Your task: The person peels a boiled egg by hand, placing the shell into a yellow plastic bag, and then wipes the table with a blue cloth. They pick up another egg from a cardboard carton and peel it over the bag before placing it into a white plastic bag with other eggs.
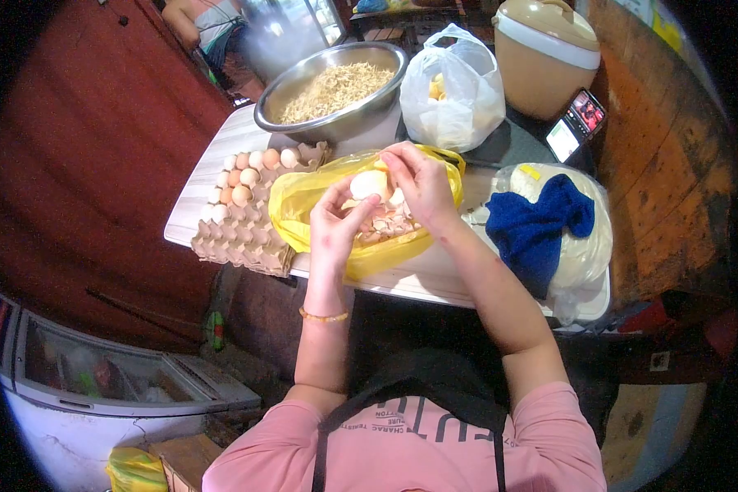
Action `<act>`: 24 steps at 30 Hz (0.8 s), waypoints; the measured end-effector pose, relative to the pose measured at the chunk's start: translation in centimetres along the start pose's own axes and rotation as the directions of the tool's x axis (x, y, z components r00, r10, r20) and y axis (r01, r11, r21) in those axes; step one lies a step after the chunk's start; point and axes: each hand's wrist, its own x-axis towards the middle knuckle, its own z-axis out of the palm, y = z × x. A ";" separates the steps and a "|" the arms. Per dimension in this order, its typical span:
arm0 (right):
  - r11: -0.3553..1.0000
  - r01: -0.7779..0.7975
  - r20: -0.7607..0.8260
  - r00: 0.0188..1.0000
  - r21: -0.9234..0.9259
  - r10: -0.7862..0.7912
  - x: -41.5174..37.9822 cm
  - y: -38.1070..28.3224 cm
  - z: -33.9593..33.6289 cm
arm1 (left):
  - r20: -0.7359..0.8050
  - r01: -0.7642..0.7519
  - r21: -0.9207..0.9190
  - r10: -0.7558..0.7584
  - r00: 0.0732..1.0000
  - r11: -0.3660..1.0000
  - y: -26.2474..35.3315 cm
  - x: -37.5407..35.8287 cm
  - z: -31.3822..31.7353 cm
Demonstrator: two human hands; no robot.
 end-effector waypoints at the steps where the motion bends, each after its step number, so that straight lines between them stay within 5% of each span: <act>1: 0.999 -0.042 -0.037 0.998 -0.027 0.041 0.0 0.2 0.0 | 0.000 -0.001 0.000 0.001 1.000 1.000 -0.2 0.1 -0.1; 3: 0.999 -0.053 -0.053 0.997 0.008 0.054 0.1 0.8 0.4 | 0.085 0.143 -0.304 -0.122 0.989 0.942 -0.9 0.2 -0.4; 6: 0.999 -0.030 -0.064 0.997 0.025 0.032 0.0 1.1 0.5 | 0.153 0.224 -0.460 -0.172 0.973 0.859 -1.4 0.4 -0.7; 11: 1.000 -0.023 -0.063 0.998 -0.010 0.023 -0.1 0.5 0.4 | 0.117 0.216 -0.477 -0.181 0.976 0.852 -1.9 0.5 -1.7; 14: 0.980 -0.181 -0.032 0.983 -0.082 0.179 0.0 0.9 0.0 | 0.119 0.229 -0.565 -0.197 0.973 0.792 -1.9 0.7 -3.4; 18: 0.964 -0.050 0.065 0.996 -0.260 0.069 -0.5 1.9 0.4 | 0.091 0.112 -0.714 -0.068 0.994 0.691 0.0 1.6 -5.4; 20: 0.934 -0.005 0.120 0.991 -0.356 0.051 -0.7 1.9 0.4 | 0.065 0.034 -0.675 0.013 0.998 0.737 1.3 3.6 -6.4; 22: 0.801 0.311 0.239 0.947 -0.512 -0.215 -1.1 1.5 0.5 | 0.040 0.004 -0.590 0.024 0.999 0.807 4.7 5.7 -5.1; 24: 0.773 0.331 0.229 0.942 -0.542 -0.244 -1.2 0.5 0.5 | -0.014 -0.021 -0.437 0.017 1.000 0.899 7.4 8.9 -2.6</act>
